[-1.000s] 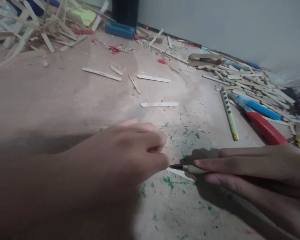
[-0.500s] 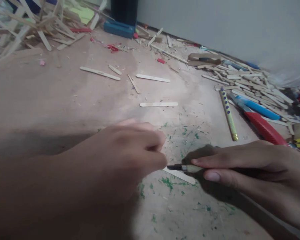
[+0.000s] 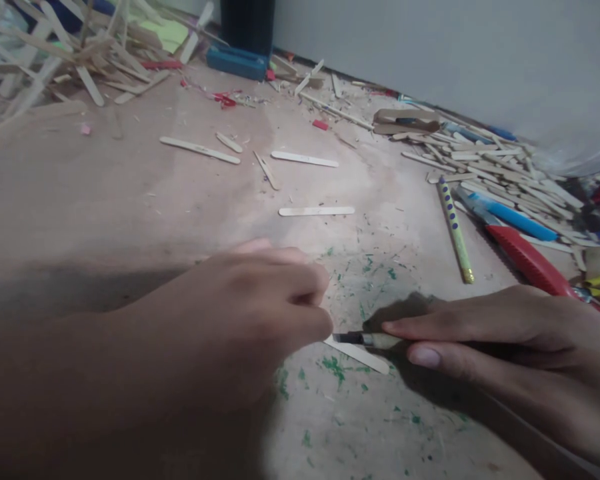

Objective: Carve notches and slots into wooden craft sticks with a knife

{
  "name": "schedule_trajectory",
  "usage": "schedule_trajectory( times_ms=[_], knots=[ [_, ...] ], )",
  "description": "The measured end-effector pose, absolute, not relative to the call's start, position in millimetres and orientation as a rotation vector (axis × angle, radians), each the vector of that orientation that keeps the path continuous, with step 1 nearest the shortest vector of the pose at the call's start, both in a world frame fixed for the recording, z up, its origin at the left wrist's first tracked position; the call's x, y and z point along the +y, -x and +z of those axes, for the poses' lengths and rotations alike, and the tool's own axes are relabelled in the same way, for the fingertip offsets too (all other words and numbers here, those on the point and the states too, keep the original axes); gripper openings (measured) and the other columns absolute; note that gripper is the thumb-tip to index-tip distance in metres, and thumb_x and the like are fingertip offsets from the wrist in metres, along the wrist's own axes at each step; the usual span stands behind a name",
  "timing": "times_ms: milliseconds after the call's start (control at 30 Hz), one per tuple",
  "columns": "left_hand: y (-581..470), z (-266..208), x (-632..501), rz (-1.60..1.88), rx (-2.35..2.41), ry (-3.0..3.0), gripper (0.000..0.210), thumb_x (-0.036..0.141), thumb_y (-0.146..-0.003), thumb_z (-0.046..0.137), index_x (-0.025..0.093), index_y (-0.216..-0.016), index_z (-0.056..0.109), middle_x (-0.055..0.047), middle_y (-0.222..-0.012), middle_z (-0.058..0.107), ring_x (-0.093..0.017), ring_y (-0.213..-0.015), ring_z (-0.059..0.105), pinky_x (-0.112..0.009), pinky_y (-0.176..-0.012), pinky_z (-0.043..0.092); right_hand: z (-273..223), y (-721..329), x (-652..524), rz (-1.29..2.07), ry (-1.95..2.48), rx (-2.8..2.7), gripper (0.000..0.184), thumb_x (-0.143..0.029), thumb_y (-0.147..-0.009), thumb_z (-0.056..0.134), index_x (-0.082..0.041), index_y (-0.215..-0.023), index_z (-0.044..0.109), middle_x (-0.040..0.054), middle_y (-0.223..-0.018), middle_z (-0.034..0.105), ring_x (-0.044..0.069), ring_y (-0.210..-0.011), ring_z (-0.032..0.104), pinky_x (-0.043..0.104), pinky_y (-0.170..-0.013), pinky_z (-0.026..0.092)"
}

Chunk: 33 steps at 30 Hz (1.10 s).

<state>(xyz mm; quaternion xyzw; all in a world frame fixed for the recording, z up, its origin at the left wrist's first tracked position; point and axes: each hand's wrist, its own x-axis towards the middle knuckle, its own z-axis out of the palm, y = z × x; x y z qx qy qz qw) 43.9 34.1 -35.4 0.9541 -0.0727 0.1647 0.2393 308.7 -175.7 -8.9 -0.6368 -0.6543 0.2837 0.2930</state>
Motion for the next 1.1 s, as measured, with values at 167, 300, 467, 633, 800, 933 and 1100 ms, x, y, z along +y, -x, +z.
schedule_trajectory(
  times_ms=[167,300,467,633,800,933,1100],
  knots=[
    [-40,-28,32,0.364,-0.15,-2.641,0.04,-0.012,-0.095,0.06,0.021,-0.096,0.082,0.0,-0.102,0.082,-0.02,-0.093,0.074,-0.036,-0.087,0.055,-11,-309,-174,0.765,1.7,-1.74,0.027,-0.063,-0.127,0.081,-0.05,-0.134,0.103,-0.0006,-0.115,0.1,0.027,-0.088,0.1,0.02,-0.069,0.079],
    [-38,-30,32,0.381,-0.151,-2.632,0.037,-0.009,-0.098,0.06,0.024,-0.092,0.076,0.001,-0.1,0.08,-0.022,-0.093,0.073,-0.039,-0.086,0.053,-5,-306,-174,0.728,1.678,-1.811,0.021,-0.05,-0.128,0.084,-0.047,-0.138,0.102,-0.0034,-0.12,0.1,0.022,-0.095,0.1,0.018,-0.08,0.079],
    [-40,-42,34,0.403,-0.118,-2.625,0.034,-0.003,-0.107,0.06,0.026,-0.095,0.075,0.002,-0.101,0.079,-0.022,-0.091,0.072,-0.039,-0.084,0.052,-4,-305,-172,0.705,1.586,-1.834,0.026,-0.042,-0.132,0.08,-0.04,-0.15,0.098,0.0006,-0.13,0.1,0.02,-0.104,0.1,0.02,-0.084,0.077],
    [-40,-40,33,0.411,-0.126,-2.622,0.035,-0.006,-0.105,0.063,0.025,-0.097,0.078,0.002,-0.105,0.083,-0.022,-0.098,0.076,-0.039,-0.09,0.057,3,-305,-170,0.758,1.597,-1.821,0.023,-0.028,-0.124,0.087,-0.035,-0.14,0.102,0.0022,-0.126,0.1,0.022,-0.1,0.1,0.02,-0.084,0.078],
    [-40,-36,34,0.4,-0.175,-2.645,0.04,-0.009,-0.095,0.056,0.025,-0.096,0.076,0.002,-0.103,0.084,-0.023,-0.099,0.077,-0.04,-0.092,0.057,6,-304,-168,0.886,1.661,-1.761,0.022,-0.033,-0.123,0.082,-0.03,-0.127,0.104,0.0026,-0.106,0.1,0.027,-0.101,0.101,0.022,-0.074,0.077],
    [-41,-37,35,0.382,-0.16,-2.609,0.04,-0.008,-0.101,0.056,0.025,-0.097,0.077,0.001,-0.106,0.084,-0.022,-0.1,0.077,-0.039,-0.091,0.055,5,-305,-166,0.853,1.676,-1.79,0.024,-0.031,-0.123,0.081,-0.026,-0.124,0.105,0.007,-0.111,0.101,0.028,-0.099,0.101,0.021,-0.075,0.077],
    [-44,-38,34,0.385,-0.15,-2.579,0.039,-0.009,-0.096,0.06,0.024,-0.097,0.08,0.001,-0.106,0.083,-0.021,-0.097,0.076,-0.036,-0.089,0.054,3,-308,-169,0.681,1.627,-1.88,0.022,-0.031,-0.123,0.084,-0.03,-0.132,0.104,0.0073,-0.119,0.099,0.025,-0.096,0.101,0.019,-0.085,0.078]
  ],
)
